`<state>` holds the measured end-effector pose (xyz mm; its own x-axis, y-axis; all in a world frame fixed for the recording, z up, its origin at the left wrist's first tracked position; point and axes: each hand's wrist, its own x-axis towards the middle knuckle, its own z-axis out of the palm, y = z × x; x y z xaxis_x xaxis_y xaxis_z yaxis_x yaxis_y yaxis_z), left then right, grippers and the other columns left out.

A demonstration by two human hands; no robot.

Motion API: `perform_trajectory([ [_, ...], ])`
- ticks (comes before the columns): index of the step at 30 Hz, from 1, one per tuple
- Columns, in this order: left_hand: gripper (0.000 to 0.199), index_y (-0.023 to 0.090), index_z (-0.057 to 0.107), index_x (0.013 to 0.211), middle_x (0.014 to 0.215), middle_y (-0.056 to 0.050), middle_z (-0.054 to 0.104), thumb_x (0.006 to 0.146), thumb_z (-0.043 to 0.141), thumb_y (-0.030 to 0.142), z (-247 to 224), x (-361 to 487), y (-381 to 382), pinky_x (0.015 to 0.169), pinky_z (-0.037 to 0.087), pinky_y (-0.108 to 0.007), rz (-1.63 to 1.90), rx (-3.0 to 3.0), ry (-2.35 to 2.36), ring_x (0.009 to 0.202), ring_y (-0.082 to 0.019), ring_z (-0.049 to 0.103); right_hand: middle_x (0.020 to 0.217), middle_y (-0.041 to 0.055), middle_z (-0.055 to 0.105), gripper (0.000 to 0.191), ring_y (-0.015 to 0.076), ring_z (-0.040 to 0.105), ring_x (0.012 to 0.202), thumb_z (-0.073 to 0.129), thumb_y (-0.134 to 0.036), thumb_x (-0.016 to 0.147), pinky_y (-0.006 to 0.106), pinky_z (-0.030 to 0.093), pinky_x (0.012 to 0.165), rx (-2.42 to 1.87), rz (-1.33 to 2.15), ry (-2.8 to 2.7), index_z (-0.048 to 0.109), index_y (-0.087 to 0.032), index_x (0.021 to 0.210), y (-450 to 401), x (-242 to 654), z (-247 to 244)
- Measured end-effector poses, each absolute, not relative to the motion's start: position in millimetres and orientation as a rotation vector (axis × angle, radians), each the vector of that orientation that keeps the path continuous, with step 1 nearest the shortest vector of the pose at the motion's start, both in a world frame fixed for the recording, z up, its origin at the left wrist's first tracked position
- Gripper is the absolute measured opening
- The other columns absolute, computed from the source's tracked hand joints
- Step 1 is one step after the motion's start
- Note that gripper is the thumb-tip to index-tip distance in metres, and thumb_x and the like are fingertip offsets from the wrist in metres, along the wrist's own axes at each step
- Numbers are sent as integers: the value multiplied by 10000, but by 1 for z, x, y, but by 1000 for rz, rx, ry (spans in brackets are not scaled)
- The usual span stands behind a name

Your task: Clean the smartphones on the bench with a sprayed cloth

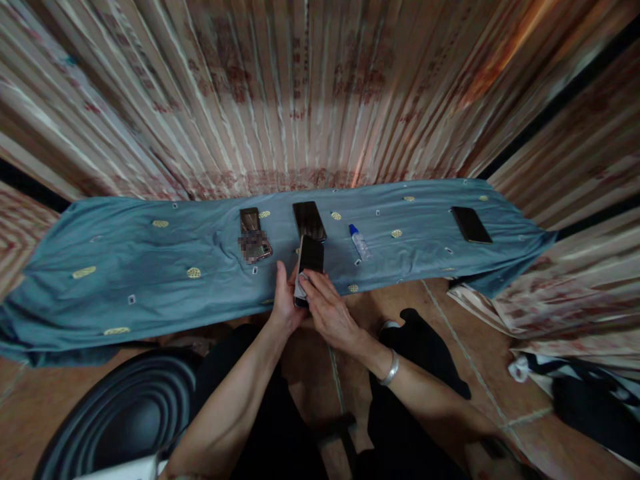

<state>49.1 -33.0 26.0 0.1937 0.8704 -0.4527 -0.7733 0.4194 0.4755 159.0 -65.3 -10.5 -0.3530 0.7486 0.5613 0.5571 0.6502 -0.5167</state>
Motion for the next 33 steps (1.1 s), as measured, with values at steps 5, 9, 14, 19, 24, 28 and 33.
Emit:
perform_trajectory([
  [5, 702, 142, 652, 1221, 903, -106, 751, 902, 327, 676, 26, 39, -29, 832, 575, -370, 1220, 164, 779, 852, -235, 722, 1473, 183, 443, 597, 260, 330, 1438, 337, -58, 936, 480, 413, 1143, -878, 221, -2198, 281, -140, 1525, -77, 151, -10],
  [9, 711, 103, 683, 1152, 844, -114, 746, 878, 386, 687, 24, 39, -31, 783, 591, -332, 1191, 138, 845, 829, -232, 723, 1458, 181, 460, 583, 272, 294, 1455, 333, -39, 914, 497, 410, 1146, -873, 90, -2288, 347, -119, 1492, -71, 156, -7],
  [14, 580, 151, 678, 1175, 1044, -93, 744, 920, 408, 597, 22, 49, -42, 966, 524, -345, 1199, 227, 809, 1093, -234, 665, 1466, 199, 461, 501, 283, 290, 1456, 353, -59, 927, 496, 404, 1146, -1002, 23, -2281, 472, -88, 1413, -51, 165, -2],
  [19, 544, 186, 635, 1274, 1345, -85, 624, 889, 520, 554, 13, 57, -53, 1167, 311, -415, 1120, 436, 701, 1383, -263, 431, 1469, 178, 476, 463, 276, 319, 1443, 352, -101, 954, 495, 389, 1153, -1147, 10, -2179, 511, -99, 1389, -26, 179, 0],
  [24, 504, 217, 642, 1272, 1438, -62, 542, 809, 685, 411, 1, 60, -55, 1211, 208, -416, 1157, 588, 747, 1446, -259, 325, 1474, 163, 471, 503, 239, 366, 1422, 293, -136, 972, 463, 365, 1172, -1200, 130, -2046, 425, -112, 1457, -14, 189, -5],
  [28, 487, 228, 656, 1254, 1390, -62, 589, 793, 713, 372, 2, 61, -57, 1190, 265, -419, 1137, 579, 763, 1424, -262, 368, 1497, 127, 451, 512, 214, 386, 1414, 283, -200, 993, 459, 363, 1171, -1223, 272, -1942, 352, -182, 1500, -13, 192, -9],
  [33, 465, 218, 657, 1251, 1288, -71, 664, 803, 715, 328, 13, 58, -60, 1083, 428, -379, 1098, 517, 756, 1270, -256, 558, 1445, 181, 503, 500, 231, 430, 1387, 269, -225, 993, 471, 352, 1173, -1264, 371, -1846, 402, -106, 1461, -11, 198, -17],
])
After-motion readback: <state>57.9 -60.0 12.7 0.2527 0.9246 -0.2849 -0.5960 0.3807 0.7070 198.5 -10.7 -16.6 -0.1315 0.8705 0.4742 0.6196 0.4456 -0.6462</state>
